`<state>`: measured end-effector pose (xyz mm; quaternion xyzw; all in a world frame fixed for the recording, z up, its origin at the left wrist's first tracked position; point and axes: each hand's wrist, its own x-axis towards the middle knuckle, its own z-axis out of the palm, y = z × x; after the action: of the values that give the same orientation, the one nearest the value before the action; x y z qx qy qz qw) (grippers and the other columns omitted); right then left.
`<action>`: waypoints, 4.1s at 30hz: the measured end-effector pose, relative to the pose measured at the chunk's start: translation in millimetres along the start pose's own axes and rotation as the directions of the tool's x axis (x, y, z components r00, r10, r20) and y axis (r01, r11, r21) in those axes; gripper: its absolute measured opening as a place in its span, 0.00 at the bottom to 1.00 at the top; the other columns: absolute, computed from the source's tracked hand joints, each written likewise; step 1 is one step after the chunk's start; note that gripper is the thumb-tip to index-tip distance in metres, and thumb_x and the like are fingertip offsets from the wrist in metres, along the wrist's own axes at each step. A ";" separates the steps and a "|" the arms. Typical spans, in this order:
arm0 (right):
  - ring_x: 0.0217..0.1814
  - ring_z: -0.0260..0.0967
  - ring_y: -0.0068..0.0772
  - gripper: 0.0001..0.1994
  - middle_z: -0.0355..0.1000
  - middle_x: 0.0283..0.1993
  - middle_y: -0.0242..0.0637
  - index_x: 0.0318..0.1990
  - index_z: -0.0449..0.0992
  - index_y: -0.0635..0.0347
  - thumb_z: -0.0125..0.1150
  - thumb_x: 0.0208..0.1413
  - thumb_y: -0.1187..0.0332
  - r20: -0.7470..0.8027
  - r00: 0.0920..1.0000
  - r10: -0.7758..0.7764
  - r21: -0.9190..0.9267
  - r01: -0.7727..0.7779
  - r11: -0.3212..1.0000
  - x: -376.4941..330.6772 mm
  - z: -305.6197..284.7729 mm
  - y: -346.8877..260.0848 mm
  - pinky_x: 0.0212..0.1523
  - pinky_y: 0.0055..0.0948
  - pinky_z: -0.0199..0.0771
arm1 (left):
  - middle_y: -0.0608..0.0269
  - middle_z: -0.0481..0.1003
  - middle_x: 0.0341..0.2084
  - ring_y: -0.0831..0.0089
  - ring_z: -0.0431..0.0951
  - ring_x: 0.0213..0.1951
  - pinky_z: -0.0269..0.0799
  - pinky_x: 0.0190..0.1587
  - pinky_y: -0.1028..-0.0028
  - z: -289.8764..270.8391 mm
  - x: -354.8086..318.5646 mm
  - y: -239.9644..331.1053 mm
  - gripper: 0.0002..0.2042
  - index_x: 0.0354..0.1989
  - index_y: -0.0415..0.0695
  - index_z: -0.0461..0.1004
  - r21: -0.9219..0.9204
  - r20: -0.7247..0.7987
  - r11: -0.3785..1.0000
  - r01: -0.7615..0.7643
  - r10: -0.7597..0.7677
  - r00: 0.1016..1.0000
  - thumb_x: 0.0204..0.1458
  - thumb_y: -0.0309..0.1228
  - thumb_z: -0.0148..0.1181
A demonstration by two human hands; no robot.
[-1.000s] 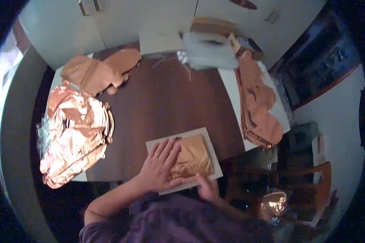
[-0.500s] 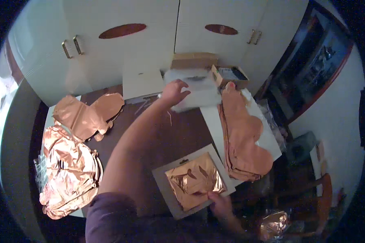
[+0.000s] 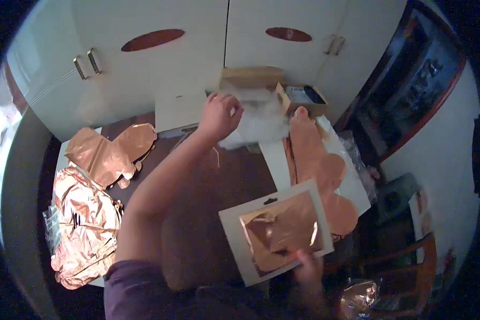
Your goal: Folding rose gold foil balloons and placing them into plastic packaging sleeves with cardboard inserts.
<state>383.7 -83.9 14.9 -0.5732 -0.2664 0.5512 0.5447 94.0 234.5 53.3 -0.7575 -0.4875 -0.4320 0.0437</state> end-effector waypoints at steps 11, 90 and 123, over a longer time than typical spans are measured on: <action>0.55 0.70 0.39 0.30 0.69 0.56 0.42 0.61 0.64 0.66 0.60 0.46 0.73 0.429 0.754 0.498 -0.320 -0.388 0.864 -10.6 -2.9 30.6 0.58 0.40 0.69 | 0.60 0.76 0.38 0.63 0.75 0.51 0.59 0.61 0.50 -160.0 -239.3 83.0 0.07 0.33 0.44 0.72 0.152 0.152 0.988 0.042 -0.065 0.986 0.47 0.26 0.63; 0.63 0.61 0.35 0.18 0.67 0.61 0.42 0.58 0.69 0.67 0.49 0.66 0.65 0.526 0.835 0.163 -0.038 -0.168 0.985 -104.7 53.9 123.1 0.64 0.33 0.58 | 0.46 0.65 0.57 0.60 0.67 0.58 0.66 0.57 0.64 -205.8 -288.9 127.7 0.28 0.61 0.40 0.62 -0.780 -0.067 0.359 0.512 -0.863 0.502 0.53 0.32 0.63; 0.60 0.65 0.31 0.19 0.67 0.59 0.39 0.62 0.63 0.64 0.47 0.66 0.68 0.438 0.737 0.515 -0.362 -0.379 0.851 -115.1 -19.4 75.8 0.59 0.31 0.64 | 0.60 0.69 0.55 0.68 0.70 0.56 0.62 0.60 0.66 -262.3 -443.8 232.5 0.35 0.62 0.40 0.60 -0.603 0.796 -0.566 0.562 -0.473 0.378 0.49 0.44 0.66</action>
<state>350.4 -214.7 -19.2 -0.5134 -0.3233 0.7621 0.2259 46.8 -325.5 -10.2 -0.1244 -0.3525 -0.5359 -0.7570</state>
